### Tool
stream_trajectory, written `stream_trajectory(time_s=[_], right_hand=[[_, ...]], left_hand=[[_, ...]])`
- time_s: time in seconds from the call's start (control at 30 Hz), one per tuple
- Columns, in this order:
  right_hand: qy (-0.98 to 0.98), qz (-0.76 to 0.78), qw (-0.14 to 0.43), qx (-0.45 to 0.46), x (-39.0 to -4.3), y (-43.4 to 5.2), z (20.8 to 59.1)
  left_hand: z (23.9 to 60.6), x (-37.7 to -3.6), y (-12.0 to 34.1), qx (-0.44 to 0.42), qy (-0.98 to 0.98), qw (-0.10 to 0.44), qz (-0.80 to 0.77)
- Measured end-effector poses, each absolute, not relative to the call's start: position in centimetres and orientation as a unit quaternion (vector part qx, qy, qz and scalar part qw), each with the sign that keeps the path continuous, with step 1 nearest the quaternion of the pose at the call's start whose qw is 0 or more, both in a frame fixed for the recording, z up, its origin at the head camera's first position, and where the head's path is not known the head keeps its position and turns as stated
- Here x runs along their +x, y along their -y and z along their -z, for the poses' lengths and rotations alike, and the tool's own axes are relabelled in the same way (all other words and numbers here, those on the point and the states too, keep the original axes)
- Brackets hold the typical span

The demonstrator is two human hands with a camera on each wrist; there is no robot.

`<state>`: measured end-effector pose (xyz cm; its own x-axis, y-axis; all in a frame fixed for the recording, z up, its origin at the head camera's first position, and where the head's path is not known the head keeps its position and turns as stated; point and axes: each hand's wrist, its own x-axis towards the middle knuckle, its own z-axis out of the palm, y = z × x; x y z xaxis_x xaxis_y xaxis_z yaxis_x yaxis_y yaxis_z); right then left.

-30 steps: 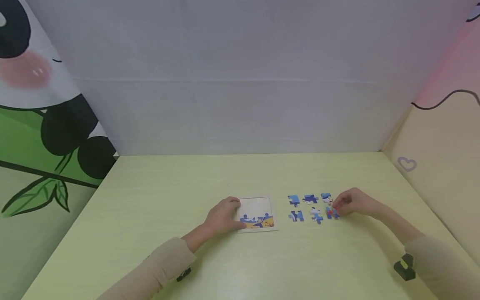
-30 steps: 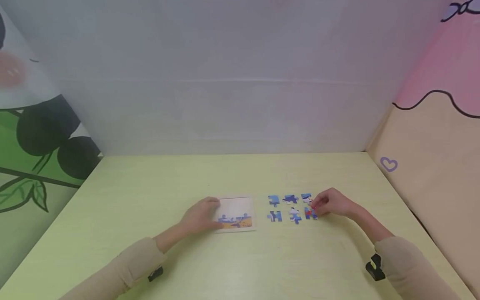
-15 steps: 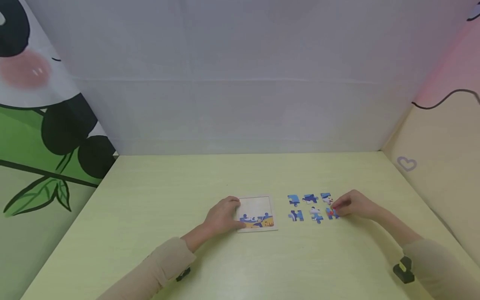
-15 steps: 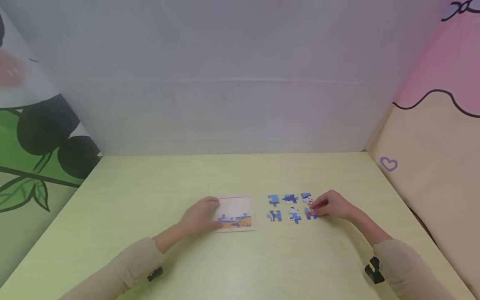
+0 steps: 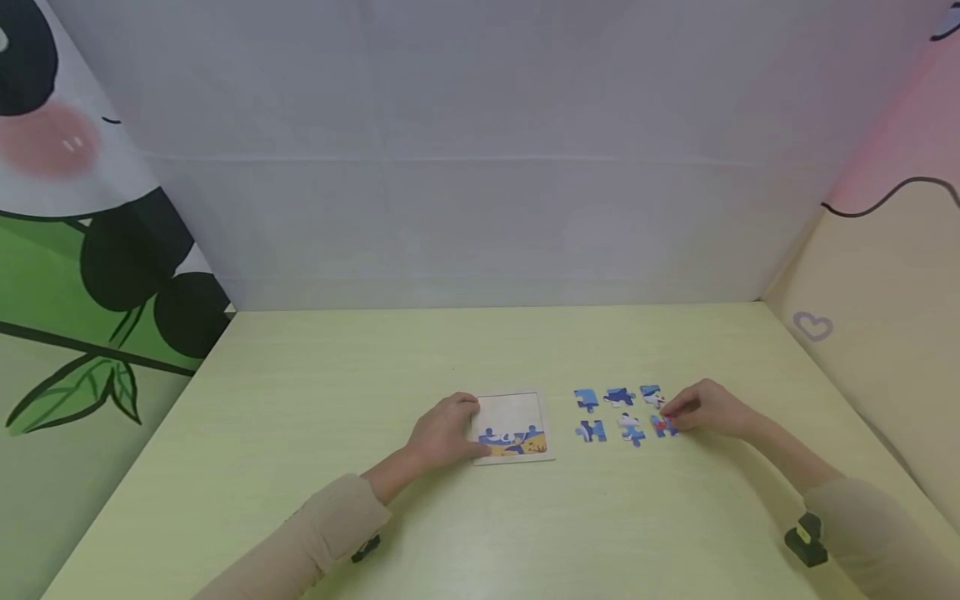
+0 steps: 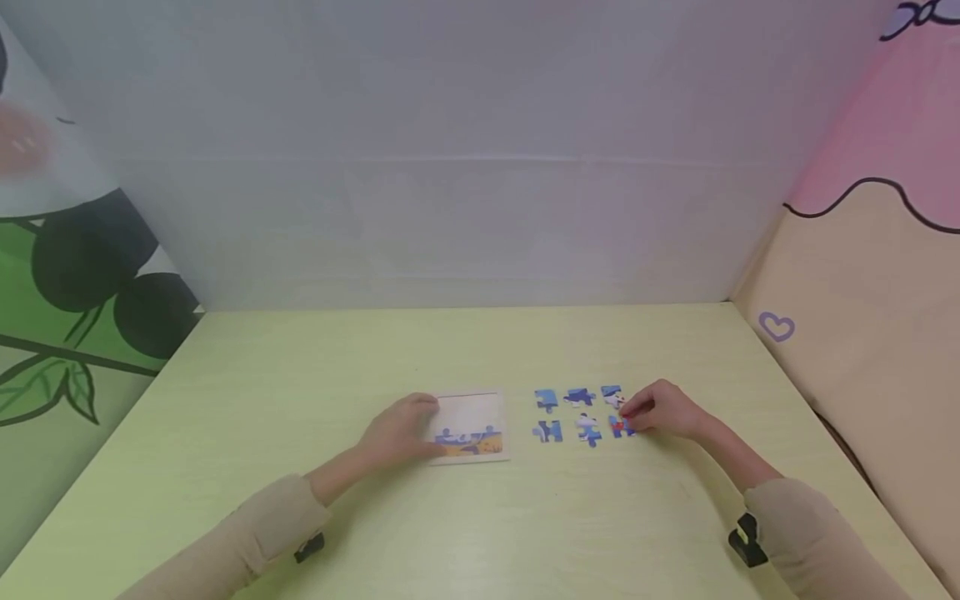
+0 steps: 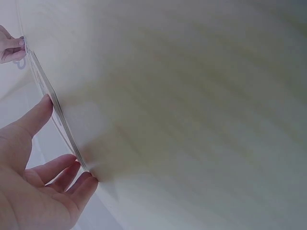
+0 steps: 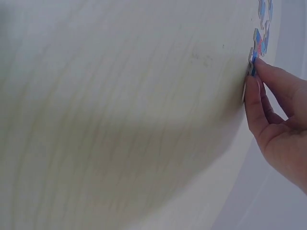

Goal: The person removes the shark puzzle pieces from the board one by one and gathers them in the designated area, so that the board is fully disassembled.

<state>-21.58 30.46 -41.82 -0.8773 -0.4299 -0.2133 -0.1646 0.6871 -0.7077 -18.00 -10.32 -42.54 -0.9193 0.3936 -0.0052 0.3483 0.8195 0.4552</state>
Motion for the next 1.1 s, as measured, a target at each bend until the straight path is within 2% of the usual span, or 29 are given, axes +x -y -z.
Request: stream_trajectory(time_s=[0.4,0.53,0.77,1.1], right_hand=[[-0.907,0.348,0.177,-0.161,-21.7,-29.2,41.0],[-0.907,0.351,0.168,-0.162,-21.9,-27.1,40.3],[-0.885,0.379,0.142,-0.232,-22.1,-22.4,39.6],[-0.867,0.391,0.163,-0.263,-22.1,-17.1,40.6]], left_hand=[[42.5,-18.1,10.3,0.196,-0.951,0.046,-0.236],[42.6,-18.1,10.3,0.195,-0.951,0.046,-0.237],[42.6,-18.0,10.2,0.193,-0.952,0.051,-0.232],[42.6,-18.2,10.0,0.186,-0.952,0.061,-0.234]])
